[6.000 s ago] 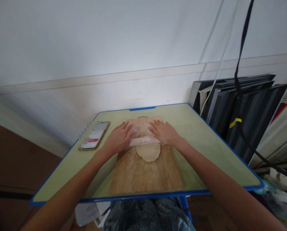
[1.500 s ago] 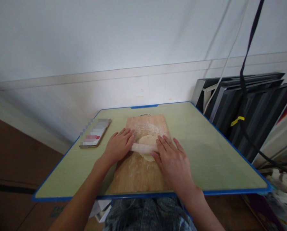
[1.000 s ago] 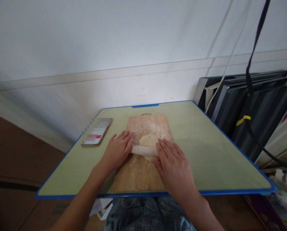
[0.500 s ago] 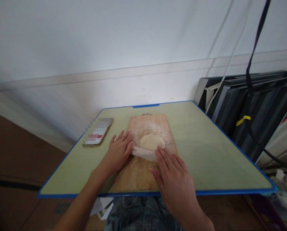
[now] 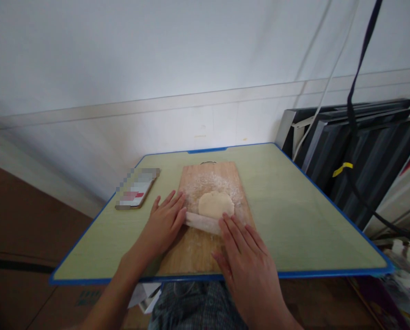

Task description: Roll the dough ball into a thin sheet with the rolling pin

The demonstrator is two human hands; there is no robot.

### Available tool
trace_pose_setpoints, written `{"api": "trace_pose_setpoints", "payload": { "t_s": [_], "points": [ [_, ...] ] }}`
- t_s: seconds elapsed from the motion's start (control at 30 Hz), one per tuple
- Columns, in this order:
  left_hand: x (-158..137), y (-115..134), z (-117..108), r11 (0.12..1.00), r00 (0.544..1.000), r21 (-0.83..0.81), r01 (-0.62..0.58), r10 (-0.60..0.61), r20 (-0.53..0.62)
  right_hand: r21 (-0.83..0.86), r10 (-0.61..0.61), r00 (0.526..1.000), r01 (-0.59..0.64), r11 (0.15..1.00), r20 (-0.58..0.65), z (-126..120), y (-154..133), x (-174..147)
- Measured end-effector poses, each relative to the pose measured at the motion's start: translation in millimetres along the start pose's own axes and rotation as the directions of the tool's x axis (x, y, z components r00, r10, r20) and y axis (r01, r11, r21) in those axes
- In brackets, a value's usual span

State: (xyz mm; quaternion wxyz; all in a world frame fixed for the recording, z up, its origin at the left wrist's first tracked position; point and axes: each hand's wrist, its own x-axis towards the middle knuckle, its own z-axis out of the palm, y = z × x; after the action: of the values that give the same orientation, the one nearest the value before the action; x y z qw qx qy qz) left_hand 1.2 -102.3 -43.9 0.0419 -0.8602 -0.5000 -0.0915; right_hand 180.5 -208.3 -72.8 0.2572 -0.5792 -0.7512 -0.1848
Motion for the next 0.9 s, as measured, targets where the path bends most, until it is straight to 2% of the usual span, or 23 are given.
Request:
{"api": "trace_pose_setpoints", "payload": {
  "t_s": [0.23, 0.47, 0.53, 0.77, 0.9],
  "points": [
    [26, 2, -1, 0.998, 1.000, 0.056, -0.021, 0.020, 0.013, -0.042, 0.043, 0.999, -0.044, 0.998, -0.028, 10, 16, 22],
    [-9, 7, -4, 0.998, 0.999, -0.047, 0.038, -0.038, -0.002, 0.034, 0.019, 0.999, -0.018, 0.999, -0.041, 0, 0, -1],
    [-10, 6, -4, 0.998, 0.999, -0.045, 0.038, -0.038, -0.002, 0.030, 0.003, 0.999, -0.001, 1.000, -0.051, 1, 2, -3],
    [12, 7, -3, 1.000, 1.000, 0.001, 0.024, -0.024, 0.004, 0.035, -0.017, 0.999, 0.019, 0.999, -0.049, 5, 19, 15],
    [-14, 8, -2, 0.997, 0.998, -0.066, 0.043, -0.046, -0.049, 0.118, 0.013, 0.997, -0.003, 0.993, -0.082, 6, 11, 1]
  ]
}}
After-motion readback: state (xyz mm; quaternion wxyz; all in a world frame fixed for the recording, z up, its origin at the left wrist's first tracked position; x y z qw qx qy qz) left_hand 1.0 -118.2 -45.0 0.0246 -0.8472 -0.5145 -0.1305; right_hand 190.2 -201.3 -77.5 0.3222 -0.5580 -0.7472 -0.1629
